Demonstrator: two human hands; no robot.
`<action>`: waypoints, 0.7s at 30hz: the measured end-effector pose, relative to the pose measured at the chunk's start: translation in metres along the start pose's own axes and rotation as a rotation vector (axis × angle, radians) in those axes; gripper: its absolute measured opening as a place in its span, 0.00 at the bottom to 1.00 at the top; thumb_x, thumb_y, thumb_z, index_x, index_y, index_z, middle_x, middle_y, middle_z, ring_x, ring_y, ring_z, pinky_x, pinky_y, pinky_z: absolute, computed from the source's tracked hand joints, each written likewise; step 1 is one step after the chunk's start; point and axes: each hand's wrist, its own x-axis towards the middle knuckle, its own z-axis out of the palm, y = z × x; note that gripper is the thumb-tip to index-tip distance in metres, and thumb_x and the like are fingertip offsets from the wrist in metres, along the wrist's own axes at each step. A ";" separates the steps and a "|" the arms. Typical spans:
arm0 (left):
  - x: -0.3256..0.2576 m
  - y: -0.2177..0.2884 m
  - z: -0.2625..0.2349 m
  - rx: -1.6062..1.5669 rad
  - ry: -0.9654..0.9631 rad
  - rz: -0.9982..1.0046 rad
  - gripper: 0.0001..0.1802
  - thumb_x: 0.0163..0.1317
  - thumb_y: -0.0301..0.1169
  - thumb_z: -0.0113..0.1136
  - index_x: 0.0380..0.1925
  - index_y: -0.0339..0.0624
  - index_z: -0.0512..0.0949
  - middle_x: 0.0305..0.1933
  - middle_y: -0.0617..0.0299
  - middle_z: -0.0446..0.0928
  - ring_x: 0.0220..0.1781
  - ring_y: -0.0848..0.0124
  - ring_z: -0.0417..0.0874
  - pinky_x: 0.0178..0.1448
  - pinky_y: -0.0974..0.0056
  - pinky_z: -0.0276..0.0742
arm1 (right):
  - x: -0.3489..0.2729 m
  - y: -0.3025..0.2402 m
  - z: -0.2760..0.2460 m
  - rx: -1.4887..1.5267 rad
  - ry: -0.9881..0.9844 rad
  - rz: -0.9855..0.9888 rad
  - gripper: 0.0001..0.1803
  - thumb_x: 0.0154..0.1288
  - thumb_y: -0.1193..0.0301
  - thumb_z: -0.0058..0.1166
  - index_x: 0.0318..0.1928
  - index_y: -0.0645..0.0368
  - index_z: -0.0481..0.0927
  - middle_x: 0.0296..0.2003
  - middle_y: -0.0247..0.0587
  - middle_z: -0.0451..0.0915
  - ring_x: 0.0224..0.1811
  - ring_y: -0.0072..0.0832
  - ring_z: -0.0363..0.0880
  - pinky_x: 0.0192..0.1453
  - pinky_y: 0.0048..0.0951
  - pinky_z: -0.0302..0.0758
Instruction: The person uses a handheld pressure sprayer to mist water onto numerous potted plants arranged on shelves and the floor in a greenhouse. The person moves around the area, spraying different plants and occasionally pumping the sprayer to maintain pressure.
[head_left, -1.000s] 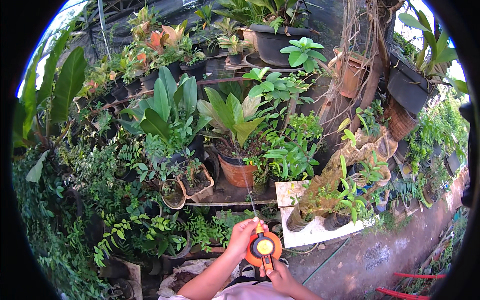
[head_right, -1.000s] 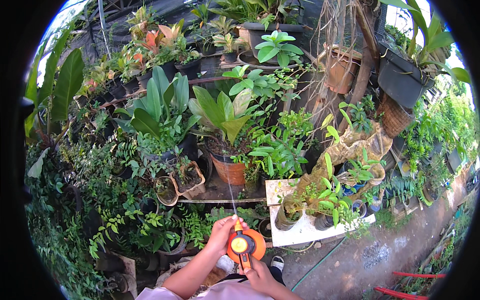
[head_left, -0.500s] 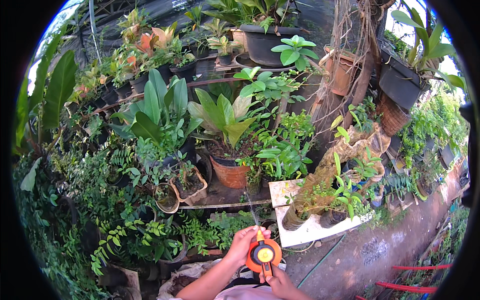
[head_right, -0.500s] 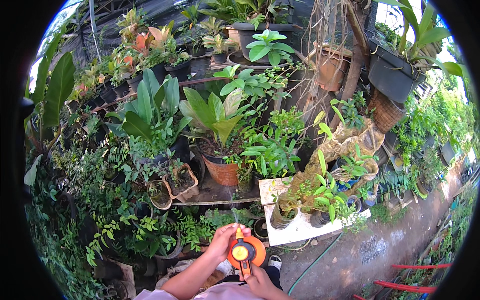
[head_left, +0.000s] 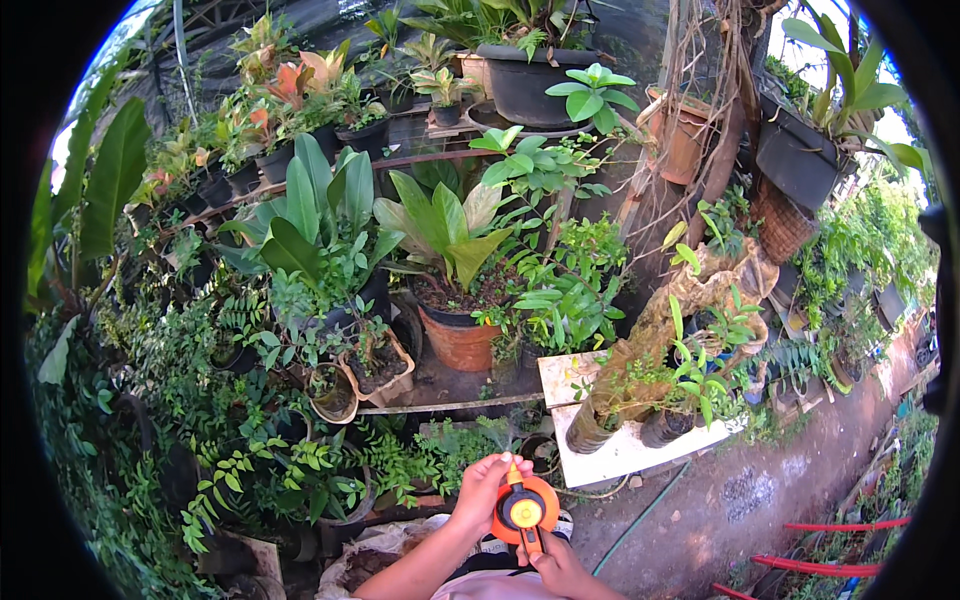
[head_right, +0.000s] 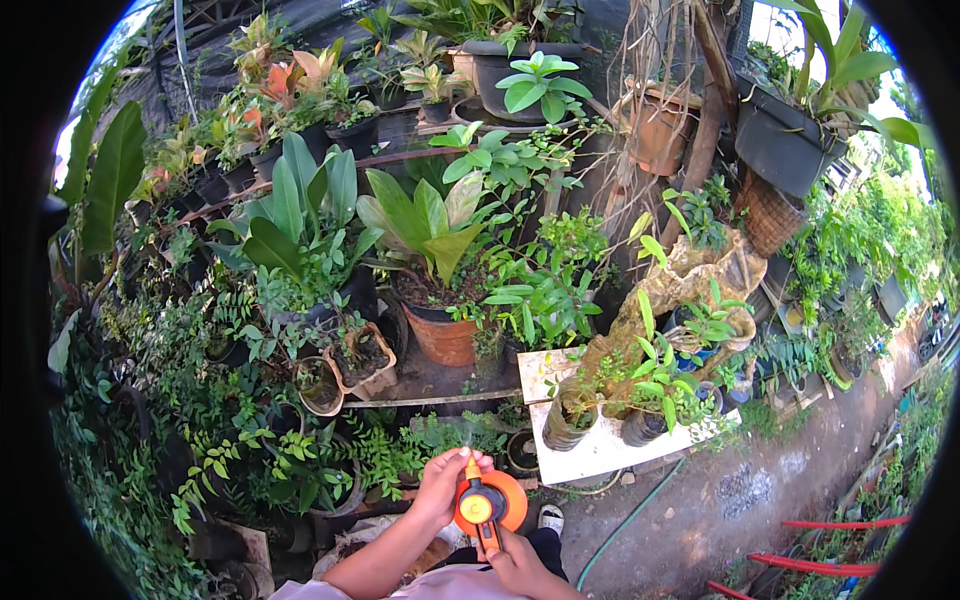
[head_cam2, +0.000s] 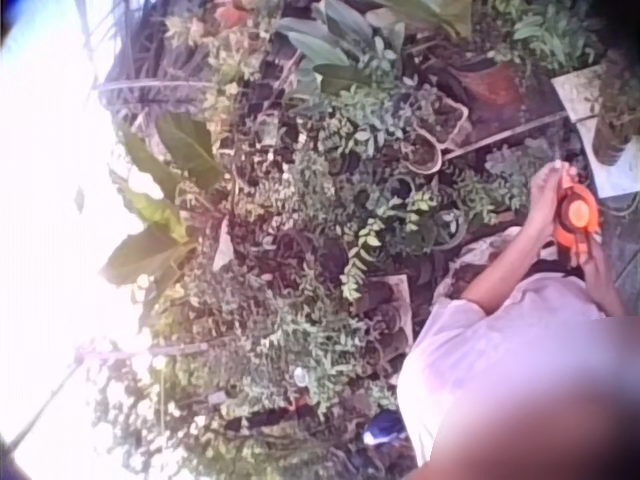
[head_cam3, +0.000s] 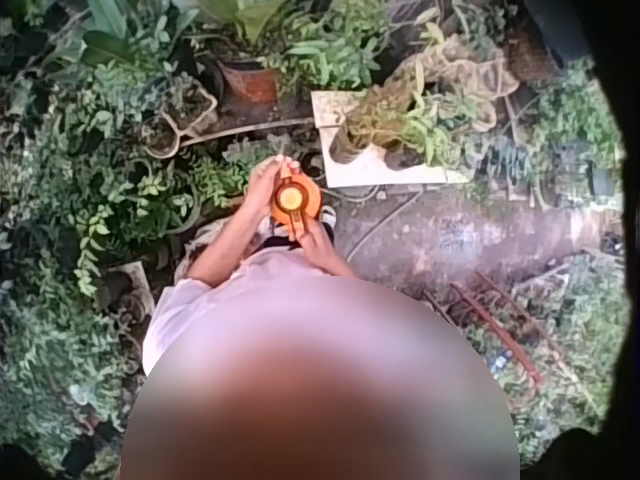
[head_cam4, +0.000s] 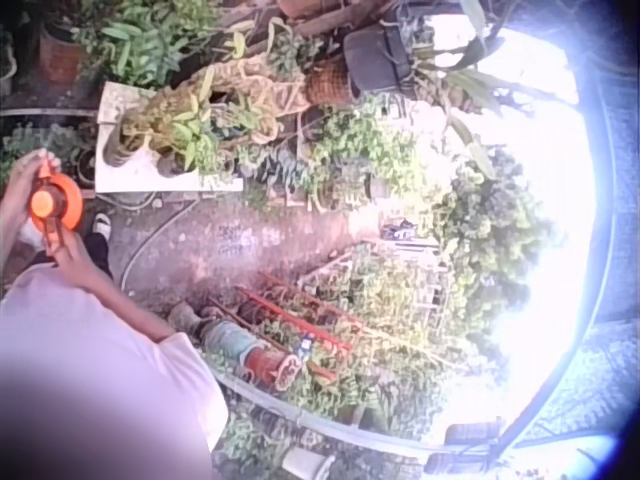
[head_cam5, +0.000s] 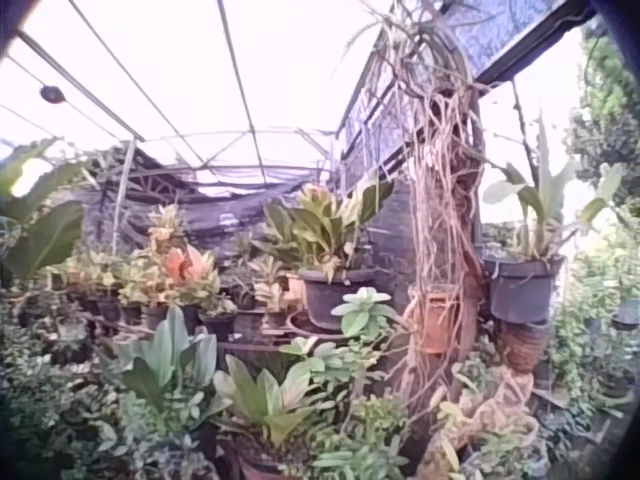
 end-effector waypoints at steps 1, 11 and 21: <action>-0.001 0.000 -0.001 -0.011 0.003 0.012 0.11 0.72 0.33 0.51 0.37 0.34 0.77 0.39 0.53 0.82 0.43 0.67 0.84 0.54 0.61 0.80 | 0.000 0.000 0.001 0.000 -0.004 -0.005 0.16 0.69 0.65 0.40 0.42 0.64 0.76 0.29 0.39 0.77 0.32 0.30 0.76 0.38 0.31 0.74; -0.008 -0.001 -0.001 -0.035 0.068 0.098 0.09 0.70 0.30 0.53 0.33 0.35 0.77 0.35 0.54 0.82 0.40 0.68 0.84 0.51 0.62 0.81 | -0.004 0.005 0.003 -0.030 -0.028 -0.021 0.15 0.70 0.64 0.41 0.43 0.64 0.74 0.30 0.40 0.77 0.32 0.31 0.77 0.39 0.32 0.75; -0.011 -0.006 0.007 0.013 0.041 0.118 0.10 0.71 0.31 0.52 0.35 0.35 0.77 0.37 0.54 0.82 0.41 0.68 0.84 0.51 0.63 0.81 | -0.009 0.009 -0.005 -0.035 -0.054 -0.056 0.15 0.70 0.65 0.40 0.44 0.63 0.73 0.31 0.38 0.75 0.32 0.29 0.75 0.39 0.32 0.73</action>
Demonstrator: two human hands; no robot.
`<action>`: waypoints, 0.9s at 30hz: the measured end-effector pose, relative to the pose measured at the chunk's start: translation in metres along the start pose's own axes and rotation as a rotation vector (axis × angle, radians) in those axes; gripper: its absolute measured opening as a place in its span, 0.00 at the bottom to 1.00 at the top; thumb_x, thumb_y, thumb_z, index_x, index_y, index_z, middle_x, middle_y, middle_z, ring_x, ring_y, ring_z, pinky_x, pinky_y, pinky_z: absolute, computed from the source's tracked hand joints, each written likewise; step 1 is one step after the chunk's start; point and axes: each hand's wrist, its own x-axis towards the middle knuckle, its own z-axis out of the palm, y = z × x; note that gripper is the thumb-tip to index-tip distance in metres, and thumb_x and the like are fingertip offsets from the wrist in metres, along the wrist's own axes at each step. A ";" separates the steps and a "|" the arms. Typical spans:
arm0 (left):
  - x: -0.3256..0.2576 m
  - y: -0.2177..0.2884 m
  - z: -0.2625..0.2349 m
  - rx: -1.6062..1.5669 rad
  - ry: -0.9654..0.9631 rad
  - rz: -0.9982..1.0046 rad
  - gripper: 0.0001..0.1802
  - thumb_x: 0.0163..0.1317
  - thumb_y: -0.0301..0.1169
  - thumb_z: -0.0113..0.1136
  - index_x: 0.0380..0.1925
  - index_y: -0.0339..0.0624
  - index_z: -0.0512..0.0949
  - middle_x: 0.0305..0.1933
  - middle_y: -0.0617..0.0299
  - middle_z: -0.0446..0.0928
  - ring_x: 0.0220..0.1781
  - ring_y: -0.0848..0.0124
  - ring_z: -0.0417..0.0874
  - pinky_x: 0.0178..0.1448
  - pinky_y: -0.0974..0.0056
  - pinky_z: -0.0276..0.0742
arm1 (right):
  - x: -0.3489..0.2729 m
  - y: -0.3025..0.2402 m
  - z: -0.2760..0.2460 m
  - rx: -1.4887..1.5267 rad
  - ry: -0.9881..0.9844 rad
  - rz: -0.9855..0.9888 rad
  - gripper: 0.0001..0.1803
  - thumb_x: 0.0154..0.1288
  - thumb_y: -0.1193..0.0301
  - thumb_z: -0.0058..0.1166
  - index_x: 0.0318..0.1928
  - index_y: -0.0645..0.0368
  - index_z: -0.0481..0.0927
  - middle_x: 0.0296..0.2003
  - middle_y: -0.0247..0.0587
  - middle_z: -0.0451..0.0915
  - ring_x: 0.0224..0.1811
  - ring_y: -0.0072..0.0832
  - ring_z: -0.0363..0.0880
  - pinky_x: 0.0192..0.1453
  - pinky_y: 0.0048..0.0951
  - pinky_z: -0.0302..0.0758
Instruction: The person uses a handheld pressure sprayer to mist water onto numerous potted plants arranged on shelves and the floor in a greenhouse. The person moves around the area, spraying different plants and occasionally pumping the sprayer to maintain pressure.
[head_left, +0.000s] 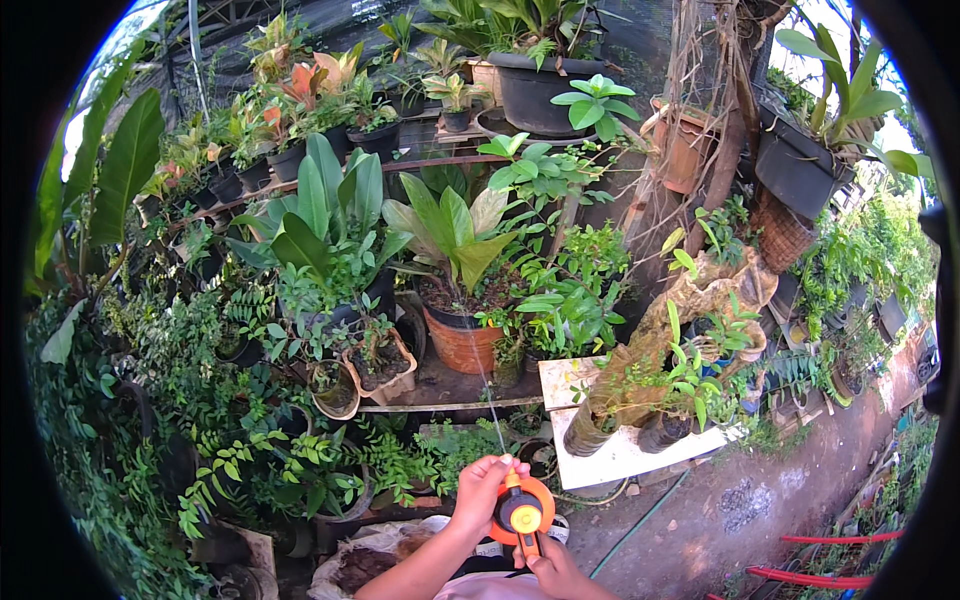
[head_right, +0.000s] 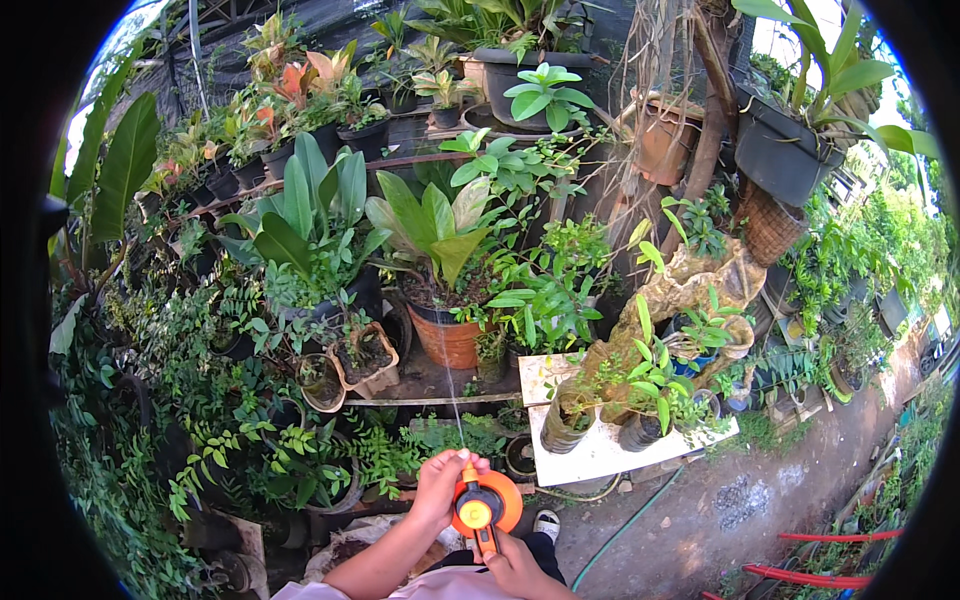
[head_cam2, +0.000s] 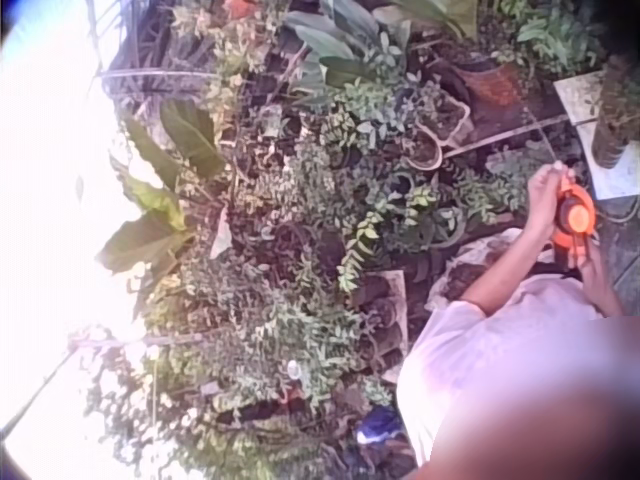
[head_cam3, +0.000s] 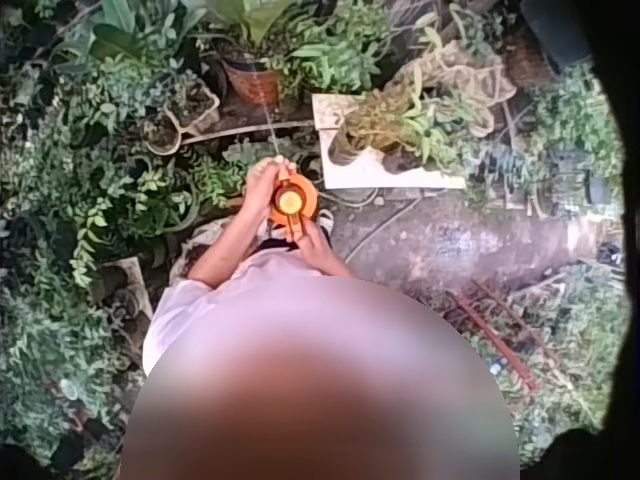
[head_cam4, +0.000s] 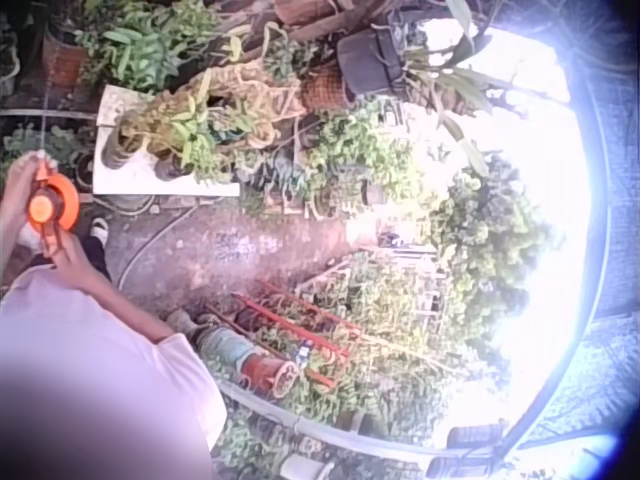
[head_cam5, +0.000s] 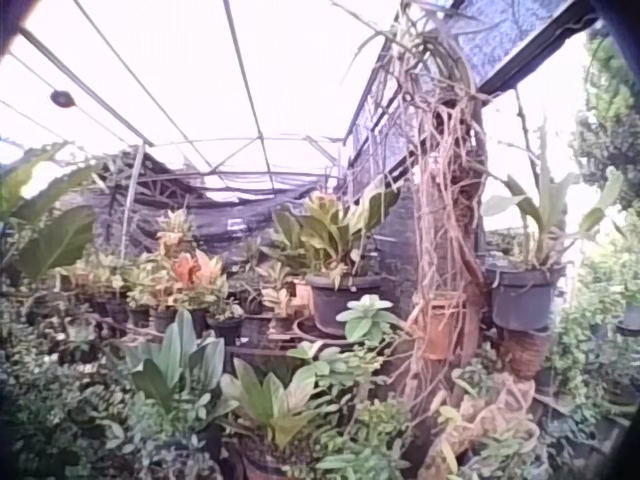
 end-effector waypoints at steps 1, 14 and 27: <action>0.000 -0.001 0.000 0.013 -0.018 -0.006 0.11 0.72 0.31 0.51 0.36 0.34 0.78 0.37 0.53 0.83 0.42 0.68 0.84 0.51 0.62 0.81 | -0.001 0.000 -0.001 0.004 0.002 0.009 0.15 0.70 0.64 0.40 0.45 0.63 0.73 0.31 0.38 0.75 0.32 0.29 0.75 0.39 0.31 0.73; -0.006 -0.040 0.000 0.136 -0.184 0.060 0.29 0.76 0.46 0.36 0.32 0.33 0.77 0.38 0.49 0.80 0.49 0.57 0.79 0.63 0.53 0.70 | -0.001 -0.009 -0.033 -0.040 -0.054 0.077 0.15 0.68 0.65 0.41 0.45 0.64 0.73 0.29 0.41 0.76 0.32 0.32 0.76 0.38 0.35 0.74; -0.024 -0.026 0.027 0.087 0.064 0.495 0.27 0.74 0.45 0.36 0.26 0.34 0.73 0.30 0.51 0.76 0.43 0.57 0.78 0.63 0.49 0.69 | 0.031 0.007 -0.081 -0.163 -0.441 -0.105 0.19 0.71 0.60 0.41 0.49 0.65 0.72 0.39 0.48 0.79 0.44 0.40 0.79 0.52 0.38 0.74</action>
